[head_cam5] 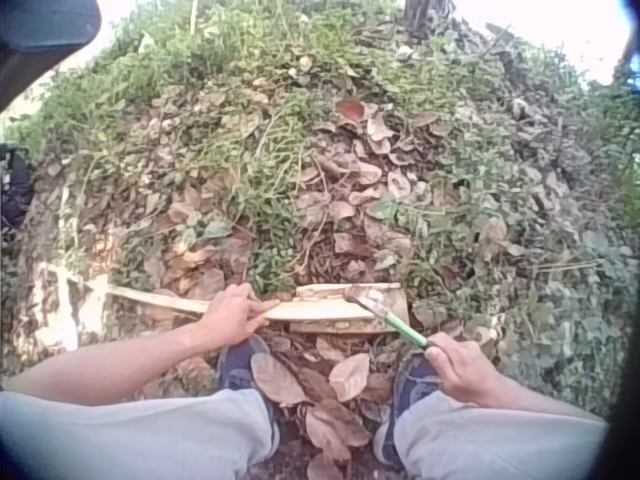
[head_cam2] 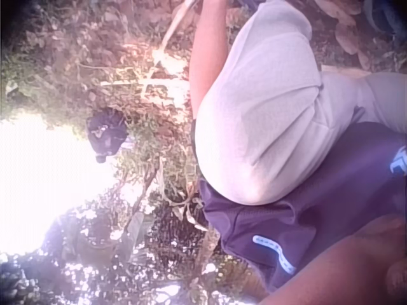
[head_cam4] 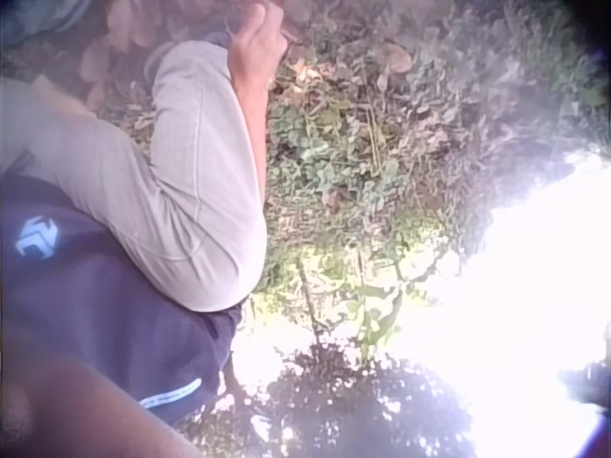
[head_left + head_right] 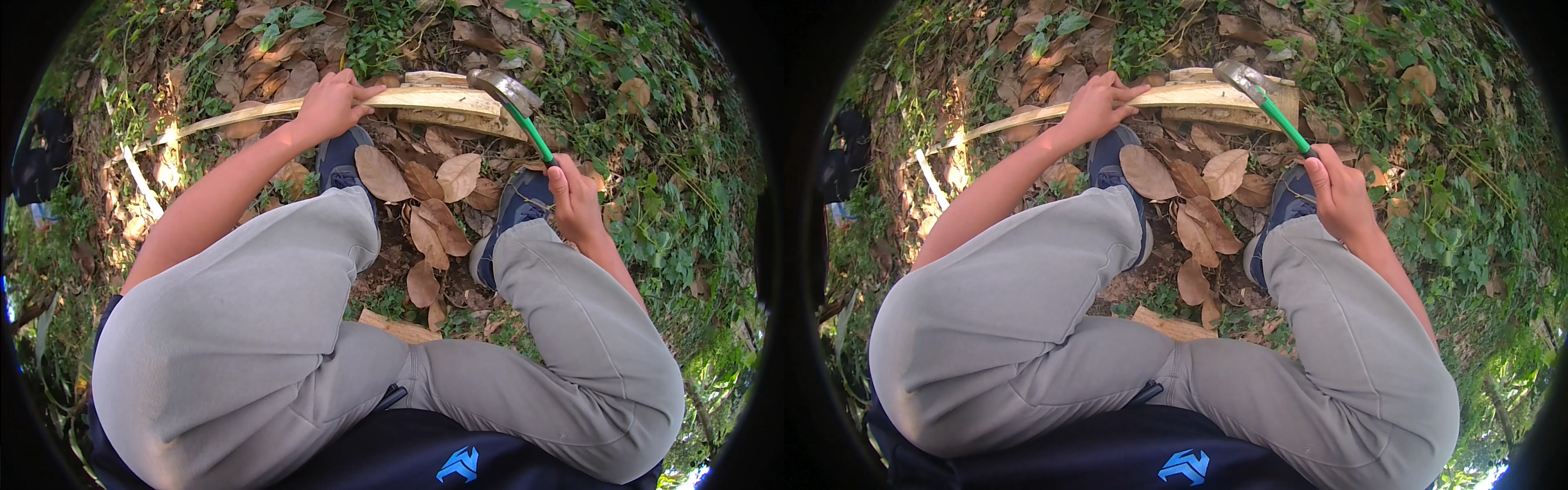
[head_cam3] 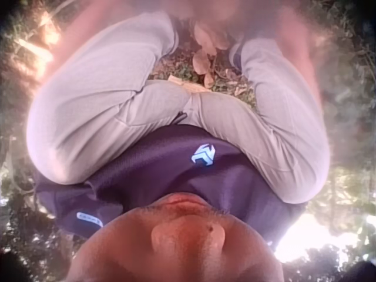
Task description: The person sits on the ground and uses a hammer to strike a chisel, carving a long, thin piece of wood. They repeatedly adjust the wood and the chisel to remove material along the length of the piece.
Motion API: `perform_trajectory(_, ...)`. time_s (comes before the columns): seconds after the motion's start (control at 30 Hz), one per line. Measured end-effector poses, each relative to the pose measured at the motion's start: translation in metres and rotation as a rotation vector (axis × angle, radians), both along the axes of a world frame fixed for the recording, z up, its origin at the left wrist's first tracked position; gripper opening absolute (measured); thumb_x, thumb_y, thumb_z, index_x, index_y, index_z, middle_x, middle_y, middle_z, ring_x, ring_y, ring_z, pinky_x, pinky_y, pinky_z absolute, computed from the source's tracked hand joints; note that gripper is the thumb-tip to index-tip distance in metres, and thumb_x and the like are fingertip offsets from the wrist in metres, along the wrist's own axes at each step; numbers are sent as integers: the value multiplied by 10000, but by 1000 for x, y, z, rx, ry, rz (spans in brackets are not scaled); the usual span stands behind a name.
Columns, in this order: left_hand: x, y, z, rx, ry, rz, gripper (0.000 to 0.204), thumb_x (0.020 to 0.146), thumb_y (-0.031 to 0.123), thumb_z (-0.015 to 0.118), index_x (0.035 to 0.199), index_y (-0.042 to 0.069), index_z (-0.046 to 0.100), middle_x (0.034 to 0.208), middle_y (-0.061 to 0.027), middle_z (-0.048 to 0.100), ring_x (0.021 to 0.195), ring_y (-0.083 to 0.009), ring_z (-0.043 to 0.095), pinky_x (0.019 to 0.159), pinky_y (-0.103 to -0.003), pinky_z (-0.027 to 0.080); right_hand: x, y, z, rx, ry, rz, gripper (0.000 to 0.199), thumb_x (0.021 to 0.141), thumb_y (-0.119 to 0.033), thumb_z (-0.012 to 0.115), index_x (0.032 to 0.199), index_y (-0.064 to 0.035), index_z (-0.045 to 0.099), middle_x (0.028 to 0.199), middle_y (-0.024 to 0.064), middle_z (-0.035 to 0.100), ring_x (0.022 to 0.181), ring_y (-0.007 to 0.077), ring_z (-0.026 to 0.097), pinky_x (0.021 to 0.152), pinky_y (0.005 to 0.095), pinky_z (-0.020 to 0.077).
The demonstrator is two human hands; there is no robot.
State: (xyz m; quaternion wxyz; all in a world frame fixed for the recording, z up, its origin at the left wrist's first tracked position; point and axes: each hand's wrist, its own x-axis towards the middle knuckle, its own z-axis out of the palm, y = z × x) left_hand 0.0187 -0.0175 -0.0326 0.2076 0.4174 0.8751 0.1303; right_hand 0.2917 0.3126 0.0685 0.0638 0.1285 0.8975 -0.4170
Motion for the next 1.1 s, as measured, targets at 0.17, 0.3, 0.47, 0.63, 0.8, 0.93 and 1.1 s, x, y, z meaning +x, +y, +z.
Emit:
perform_trajectory(0.17, -1, 2, -3, 18, -10, -1, 450, 891, 259, 793, 1329, 349, 739, 1029, -77, 616, 1032, -319, 590, 912, -448, 502, 1, -3, -8, -25, -113, 20, 322, 1130, -337, 476, 1090, -34, 579, 667, 152, 548, 581, 348, 561, 570, 415, 425)
perform_trajectory(0.3, 0, 4, -5, 30, 4, -5, 449, 887, 256, 796, 1323, 352, 742, 1011, -76, 615, 1018, -320, 593, 900, -451, 503, 4, 10, -18, -33, -178, 6, 337, 1129, -339, 475, 1046, -30, 581, 667, 152, 539, 580, 323, 547, 572, 392, 421)
perform_trajectory(0.47, -1, 0, -3, 21, 7, -10, 480, 883, 248, 799, 1347, 349, 727, 1001, -85, 601, 1006, -306, 586, 893, -427, 506, 0, 13, -2, -80, 17, -40, 353, 1134, -335, 462, 1025, -28, 597, 644, 96, 518, 574, 228, 523, 569, 348, 410)
perform_trajectory(0.63, -1, 1, -3, 7, 6, -16, 502, 883, 242, 799, 1365, 353, 714, 1004, -84, 594, 1005, -299, 582, 901, -416, 506, -6, 6, -3, -119, -14, 8, 347, 1132, -342, 466, 1054, -32, 603, 647, 100, 505, 571, 231, 506, 563, 355, 399)
perform_trajectory(0.8, -1, 4, 0, -1, -5, -19, 497, 887, 241, 797, 1363, 354, 715, 1007, -83, 596, 1001, -300, 586, 903, -417, 506, -4, 13, -10, 13, -184, 54, 338, 1125, -356, 483, 1094, -38, 596, 665, 143, 501, 563, 300, 507, 565, 390, 395)
perform_trajectory(0.93, -1, 0, -1, 1, 8, -10, 499, 885, 239, 798, 1362, 358, 715, 1005, -83, 595, 1001, -297, 587, 903, -417, 506, -14, 10, 8, -46, -38, 44, 337, 1127, -356, 475, 1098, -43, 599, 671, 145, 525, 572, 307, 549, 562, 409, 396)
perform_trajectory(1.1, 0, 1, -3, 31, 5, -12, 476, 885, 251, 797, 1343, 359, 728, 995, -81, 592, 1001, -309, 586, 879, -434, 503, -8, 6, -3, -95, 0, 55, 319, 1131, -351, 461, 1101, -58, 586, 679, 160, 558, 589, 339, 575, 564, 428, 407)
